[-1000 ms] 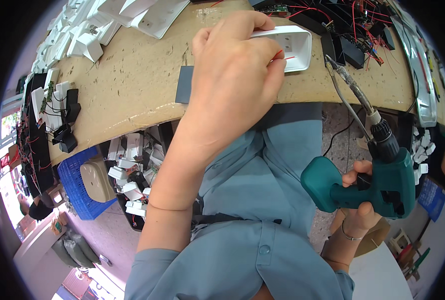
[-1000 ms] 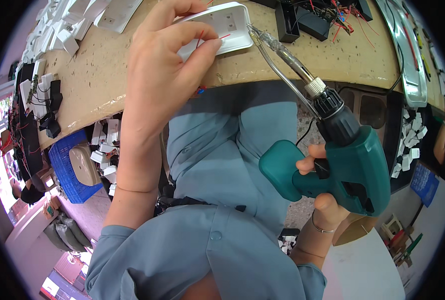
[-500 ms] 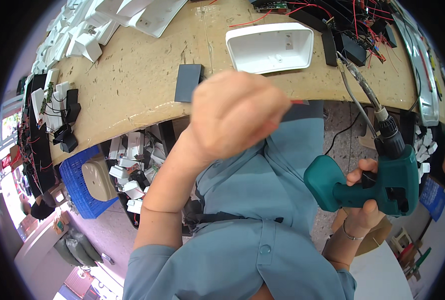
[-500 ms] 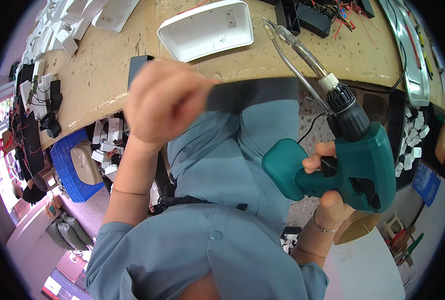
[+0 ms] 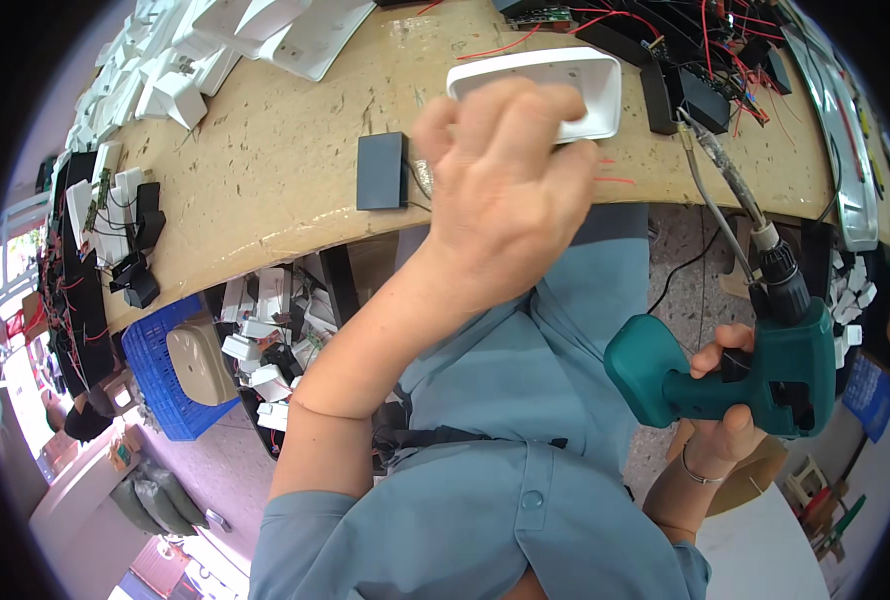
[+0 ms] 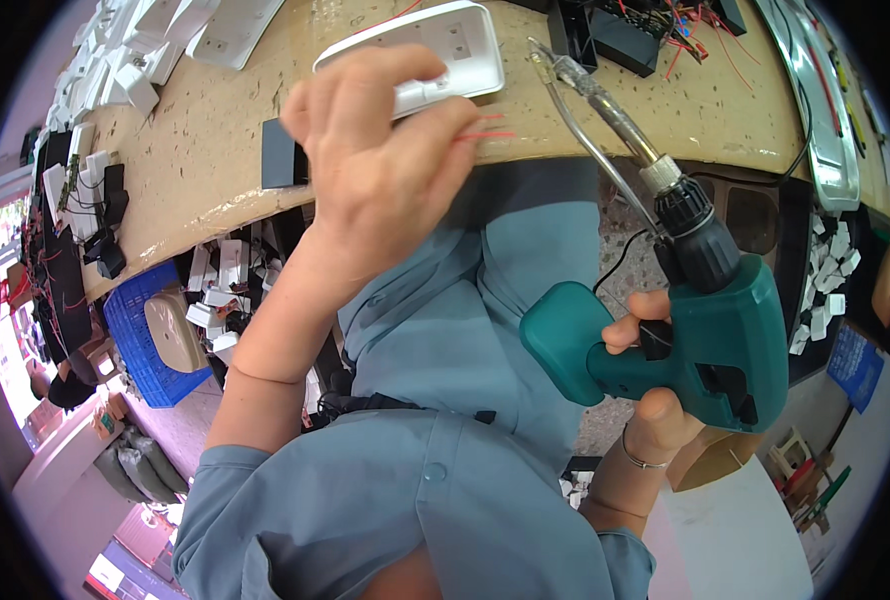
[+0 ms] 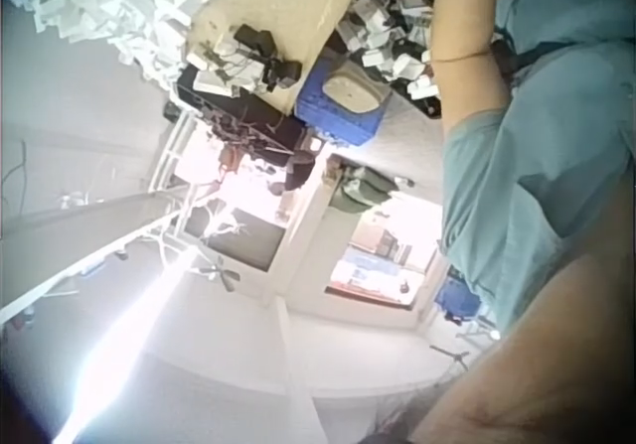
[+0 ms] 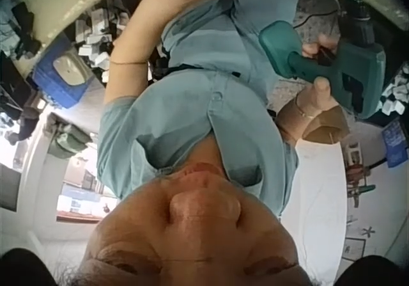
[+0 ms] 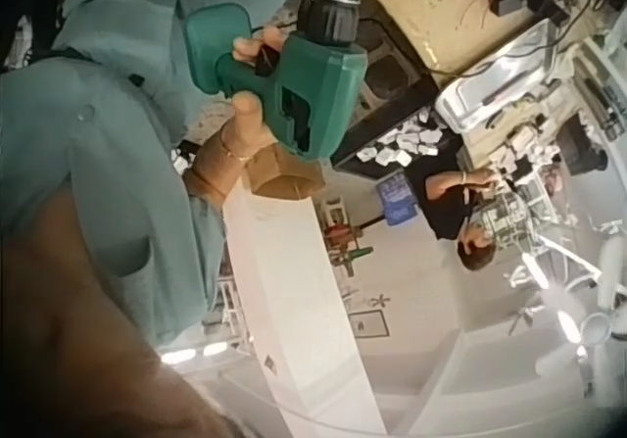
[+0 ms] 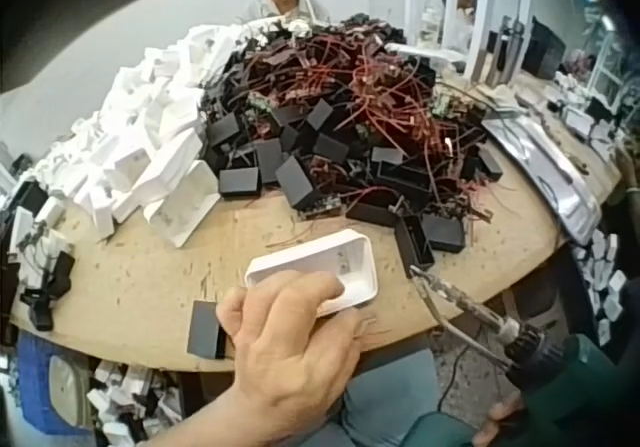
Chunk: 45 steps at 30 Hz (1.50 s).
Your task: Soldering wires to circuit boards and assembling them into plastic housings.
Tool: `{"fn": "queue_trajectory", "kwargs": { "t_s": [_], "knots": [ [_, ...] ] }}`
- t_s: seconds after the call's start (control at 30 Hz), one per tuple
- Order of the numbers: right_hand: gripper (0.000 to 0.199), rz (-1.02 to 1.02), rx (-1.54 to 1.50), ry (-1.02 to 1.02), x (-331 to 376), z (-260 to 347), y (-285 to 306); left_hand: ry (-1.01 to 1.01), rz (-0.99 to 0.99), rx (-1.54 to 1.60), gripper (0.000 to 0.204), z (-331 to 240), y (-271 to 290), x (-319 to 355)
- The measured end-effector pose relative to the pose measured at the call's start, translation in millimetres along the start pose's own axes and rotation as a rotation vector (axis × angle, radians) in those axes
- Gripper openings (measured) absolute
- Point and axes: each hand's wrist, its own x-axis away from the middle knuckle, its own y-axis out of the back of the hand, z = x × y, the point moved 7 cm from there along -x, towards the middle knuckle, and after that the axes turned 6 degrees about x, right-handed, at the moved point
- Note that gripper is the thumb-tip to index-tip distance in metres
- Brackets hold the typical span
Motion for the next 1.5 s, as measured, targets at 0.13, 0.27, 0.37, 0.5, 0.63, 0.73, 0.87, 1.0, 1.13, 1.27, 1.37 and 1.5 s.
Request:
{"fn": "queue_trajectory", "kwargs": {
  "t_s": [0.13,0.27,0.37,0.5,0.63,0.73,0.87,1.0,1.13,1.27,1.37,1.5],
  "knots": [
    [0.069,0.009,0.038,-0.002,-0.4,1.3,-1.2,0.105,-0.203,0.001,0.008,9.0,11.0,-2.6],
    [0.071,-0.021,0.14,-0.027,-0.9,7.1,-4.1,0.107,-0.207,-0.079,0.007,6.1,26.4,-7.9],
    [0.074,-0.054,0.291,-0.07,-1.0,11.6,-6.2,0.147,-0.266,-0.029,0.007,11.5,22.1,-7.2],
    [0.075,-0.055,0.376,-0.11,-2.1,13.4,-12.0,0.194,-0.257,0.062,0.008,26.3,14.1,-8.2],
    [0.074,-0.019,0.43,-0.109,-5.6,13.2,-17.8,0.197,-0.213,0.027,0.008,29.8,7.6,-7.8],
    [0.07,-0.027,0.424,-0.1,-10.0,13.6,-25.8,0.205,-0.213,0.035,0.009,37.9,-4.5,-10.7],
    [0.065,-0.02,0.403,-0.094,-14.0,12.3,-31.7,-0.236,-0.717,0.129,0.013,29.9,2.6,-4.3],
    [0.063,-0.002,0.409,-0.133,-17.0,9.0,-31.6,0.297,-0.058,-0.082,0.013,16.1,7.8,-28.3],
    [0.062,0.019,0.407,-0.137,-20.9,8.7,-37.8,-0.183,-0.729,0.12,0.013,18.4,15.8,-8.0],
    [0.061,0.006,0.383,-0.137,-22.6,5.2,-38.6,0.313,-0.062,-0.073,0.013,16.0,9.7,-27.3],
    [0.059,-0.001,0.364,-0.152,-23.1,4.0,-40.8,0.358,-0.04,-0.06,0.014,17.9,10.1,-27.7],
    [0.053,0.003,0.337,-0.173,-21.4,3.0,-38.1,0.354,-0.038,-0.072,0.014,18.0,8.6,-27.1]
  ]
}}
